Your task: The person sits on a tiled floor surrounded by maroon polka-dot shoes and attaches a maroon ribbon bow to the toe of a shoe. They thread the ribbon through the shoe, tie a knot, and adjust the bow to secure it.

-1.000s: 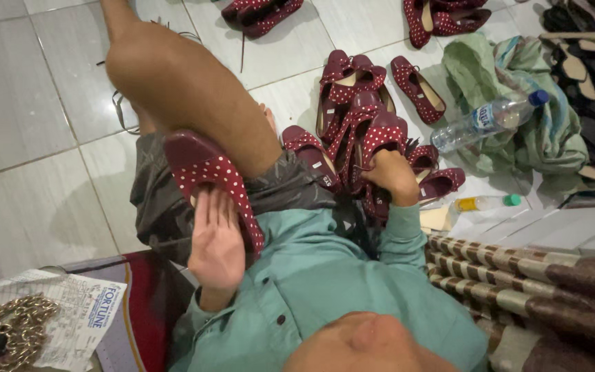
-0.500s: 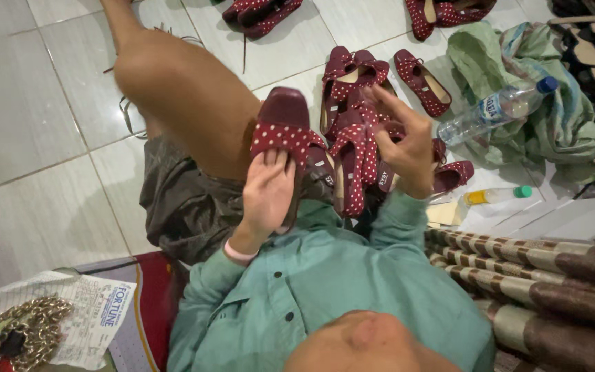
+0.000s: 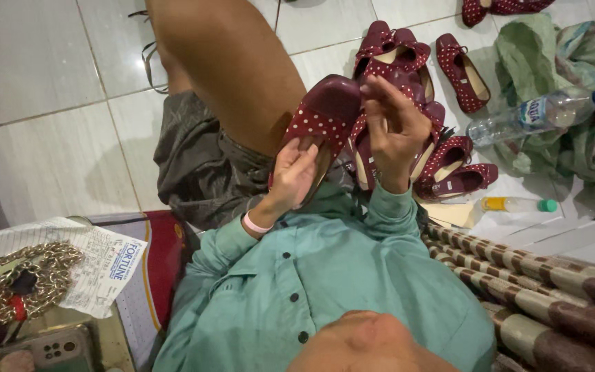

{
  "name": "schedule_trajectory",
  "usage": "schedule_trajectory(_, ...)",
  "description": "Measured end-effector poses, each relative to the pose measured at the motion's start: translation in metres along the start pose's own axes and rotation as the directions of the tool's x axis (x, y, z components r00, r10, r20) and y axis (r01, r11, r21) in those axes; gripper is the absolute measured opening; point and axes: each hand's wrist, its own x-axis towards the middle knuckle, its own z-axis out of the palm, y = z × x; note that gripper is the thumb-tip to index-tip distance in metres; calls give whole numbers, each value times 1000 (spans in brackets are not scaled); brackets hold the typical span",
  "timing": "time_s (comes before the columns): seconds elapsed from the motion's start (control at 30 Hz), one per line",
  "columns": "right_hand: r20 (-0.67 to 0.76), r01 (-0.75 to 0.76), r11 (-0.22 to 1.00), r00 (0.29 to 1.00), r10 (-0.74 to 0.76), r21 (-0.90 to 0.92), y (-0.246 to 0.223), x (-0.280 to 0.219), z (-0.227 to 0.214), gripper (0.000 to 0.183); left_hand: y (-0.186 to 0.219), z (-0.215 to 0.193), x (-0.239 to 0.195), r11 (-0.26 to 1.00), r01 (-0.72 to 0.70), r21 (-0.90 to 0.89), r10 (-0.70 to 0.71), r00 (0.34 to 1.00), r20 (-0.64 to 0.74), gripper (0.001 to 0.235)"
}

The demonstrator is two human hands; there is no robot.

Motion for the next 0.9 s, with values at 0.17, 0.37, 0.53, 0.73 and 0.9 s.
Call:
schedule_trajectory(0.17, -88, -23, 964, 995, 48, 265, 15, -16, 6, 39, -11, -16, -8, 993, 2, 115, 3, 999, -48, 35)
schedule_trajectory(0.37, -10, -108, 930, 993, 119, 351, 12, -30, 31, 66, 4, -10, -5, 994, -104, 22, 104, 995, -2, 26)
schedule_trajectory(0.53, -22, -114, 944, 992, 127, 309, 12, -27, 44, 71, 20, 9, 4, 988, -100, 119, 114, 986, -119, 34)
schedule_trajectory(0.73, -117, -51, 963, 990, 84, 264, 17, -24, 53, 69, 29, 4, 5, 963, -159, 218, 185, 977, -104, 27)
schedule_trajectory(0.9, -129, -45, 995, 990, 55, 85, 8, -22, 67, 71, 27, 0, 8, 963, -164, 215, 200, 967, -158, 34)
